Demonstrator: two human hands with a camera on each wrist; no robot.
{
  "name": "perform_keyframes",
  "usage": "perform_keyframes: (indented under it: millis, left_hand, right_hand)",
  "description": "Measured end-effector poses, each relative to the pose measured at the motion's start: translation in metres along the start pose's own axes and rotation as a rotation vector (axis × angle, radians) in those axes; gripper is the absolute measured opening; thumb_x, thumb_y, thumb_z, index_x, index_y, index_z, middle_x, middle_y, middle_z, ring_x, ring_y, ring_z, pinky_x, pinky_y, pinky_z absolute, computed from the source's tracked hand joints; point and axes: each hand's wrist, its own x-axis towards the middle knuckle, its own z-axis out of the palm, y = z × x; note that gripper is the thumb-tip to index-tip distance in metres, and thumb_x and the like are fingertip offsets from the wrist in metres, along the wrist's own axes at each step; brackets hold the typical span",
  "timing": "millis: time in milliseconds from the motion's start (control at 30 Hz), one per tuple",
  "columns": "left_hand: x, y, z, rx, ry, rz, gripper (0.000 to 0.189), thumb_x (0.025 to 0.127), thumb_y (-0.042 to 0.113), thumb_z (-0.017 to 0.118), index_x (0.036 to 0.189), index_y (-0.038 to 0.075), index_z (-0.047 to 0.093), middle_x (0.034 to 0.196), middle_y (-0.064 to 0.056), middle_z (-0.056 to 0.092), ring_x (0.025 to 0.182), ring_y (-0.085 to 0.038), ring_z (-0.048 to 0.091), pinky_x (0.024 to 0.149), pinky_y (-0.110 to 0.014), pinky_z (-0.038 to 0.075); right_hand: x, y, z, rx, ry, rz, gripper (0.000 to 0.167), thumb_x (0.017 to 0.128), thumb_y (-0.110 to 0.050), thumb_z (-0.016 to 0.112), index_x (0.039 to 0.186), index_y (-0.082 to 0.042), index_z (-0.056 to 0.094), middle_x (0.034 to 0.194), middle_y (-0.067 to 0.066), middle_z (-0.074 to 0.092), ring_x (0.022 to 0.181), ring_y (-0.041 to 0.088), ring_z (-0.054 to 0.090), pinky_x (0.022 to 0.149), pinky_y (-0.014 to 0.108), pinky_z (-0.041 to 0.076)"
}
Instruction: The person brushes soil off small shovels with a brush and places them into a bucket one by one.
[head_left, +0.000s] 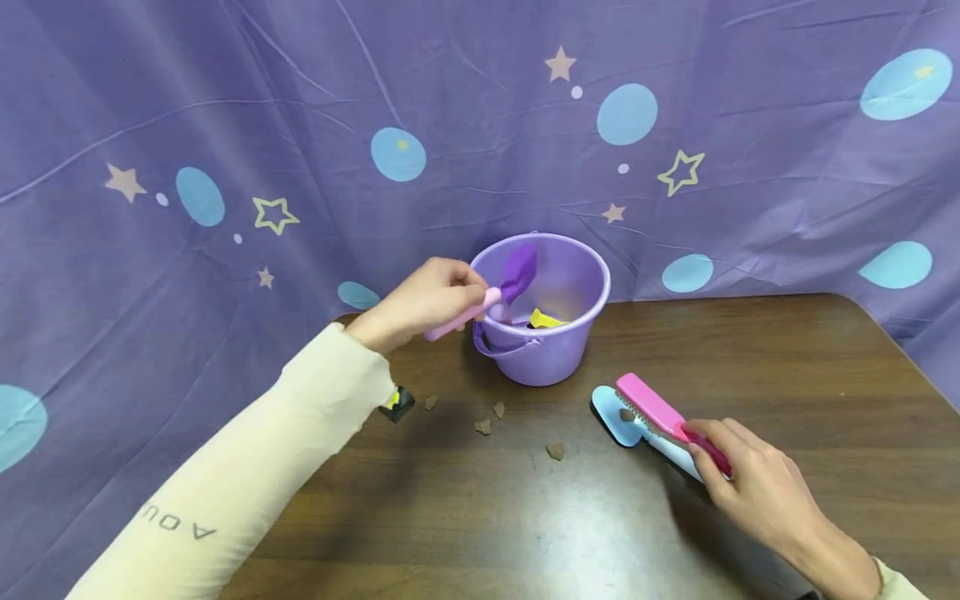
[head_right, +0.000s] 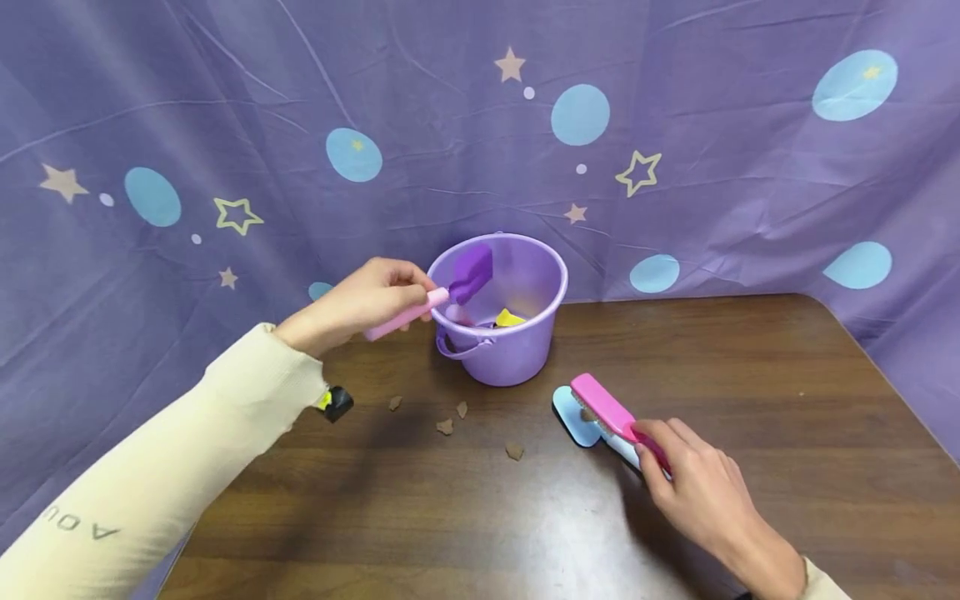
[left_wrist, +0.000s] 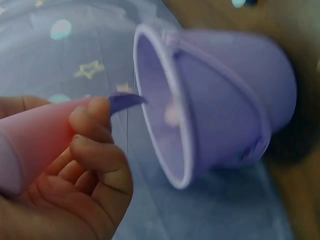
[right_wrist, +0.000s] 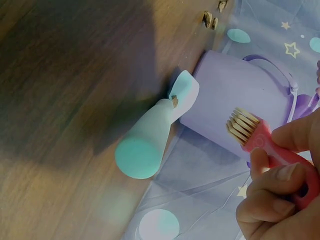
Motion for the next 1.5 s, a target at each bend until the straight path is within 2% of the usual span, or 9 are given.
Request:
perform_keyframes:
  millis: [167,367,567,800,867,1033,1167,1333,1500]
  left_hand:
    - [0.022,0.014,-0.012,0.22,-0.029,-0.003,0.018,0.087,0.021,0.059,0.087,0.005,0.067,0.067,-0.002,0.056,0.053,-0.011,0.045,0.047,-0.025,0.035]
    - [0.043,0.028,-0.012,0.507,-0.026,0.058,0.016,0.085,0.027,0.068,0.083,0.011,0.069,0.082,-0.001,0.064,0.08,-0.019,0.055,0.071,-0.032,0.045]
    - [0.055,0.04,-0.003,0.731,-0.005,0.036,0.014,0.082,0.028,0.071,0.085,0.015,0.066,0.09,-0.003,0.064,0.087,-0.025,0.058,0.077,-0.042,0.047]
    - [0.069,0.049,0.022,0.984,0.02,0.082,0.028,0.084,0.025,0.067,0.108,0.011,0.061,0.109,-0.01,0.063,0.1,-0.034,0.06,0.077,-0.048,0.051]
    - [0.073,0.048,0.031,1.017,0.04,0.101,0.027,0.085,0.026,0.066,0.108,0.012,0.063,0.11,-0.009,0.064,0.099,-0.033,0.062,0.076,-0.047,0.052]
    - [0.084,0.041,0.06,1.052,0.054,0.161,0.02,0.088,0.016,0.06,0.106,0.014,0.066,0.108,-0.006,0.067,0.096,-0.029,0.064,0.075,-0.043,0.054]
    - [0.094,0.035,0.078,1.038,0.066,0.151,0.021,0.089,0.01,0.057,0.106,0.017,0.067,0.107,-0.003,0.067,0.095,-0.027,0.065,0.073,-0.042,0.054]
    - [0.101,0.031,0.088,1.001,0.043,0.11,0.02,0.085,0.011,0.061,0.103,0.018,0.067,0.107,-0.002,0.067,0.095,-0.026,0.064,0.073,-0.042,0.053]
    - [0.104,0.032,0.087,0.975,0.019,0.062,0.02,0.085,0.012,0.06,0.103,0.017,0.066,0.109,-0.003,0.066,0.098,-0.026,0.063,0.076,-0.043,0.053]
  right_hand:
    - [0.001,-0.002,0.002,0.002,-0.014,0.007,0.033,0.075,-0.009,0.072,0.106,-0.02,0.067,0.085,-0.015,0.057,0.064,0.006,0.047,0.051,0.032,0.039]
    - [-0.002,-0.002,0.004,0.009,-0.018,0.011,0.033,0.074,-0.008,0.073,0.105,-0.018,0.067,0.086,-0.013,0.059,0.065,0.006,0.047,0.052,0.03,0.039]
    - [-0.003,-0.002,0.006,0.016,-0.014,0.011,0.033,0.074,-0.008,0.073,0.105,-0.019,0.067,0.085,-0.012,0.057,0.064,0.006,0.047,0.051,0.031,0.04]
    - [-0.004,-0.005,0.012,0.02,-0.01,0.018,0.033,0.074,-0.009,0.073,0.104,-0.02,0.067,0.083,-0.015,0.055,0.063,0.005,0.045,0.051,0.03,0.037]
    - [-0.005,-0.005,0.012,0.021,-0.012,0.018,0.034,0.073,-0.009,0.073,0.105,-0.02,0.067,0.084,-0.015,0.055,0.064,0.005,0.045,0.051,0.03,0.038]
    - [-0.009,-0.003,0.007,0.019,0.0,0.027,0.036,0.072,-0.008,0.074,0.105,-0.021,0.067,0.084,-0.015,0.055,0.064,0.004,0.045,0.051,0.029,0.036]
    - [-0.011,0.0,0.004,0.017,-0.005,0.034,0.035,0.072,-0.008,0.073,0.105,-0.02,0.067,0.085,-0.013,0.057,0.064,0.004,0.045,0.051,0.029,0.036]
    - [-0.011,0.002,0.004,0.016,-0.01,0.041,0.034,0.073,-0.009,0.073,0.104,-0.02,0.068,0.085,-0.014,0.056,0.063,0.004,0.045,0.05,0.027,0.036]
    - [-0.011,0.002,0.004,0.026,-0.013,0.042,0.034,0.074,-0.008,0.073,0.105,-0.02,0.067,0.083,-0.014,0.054,0.062,0.003,0.042,0.049,0.025,0.032]
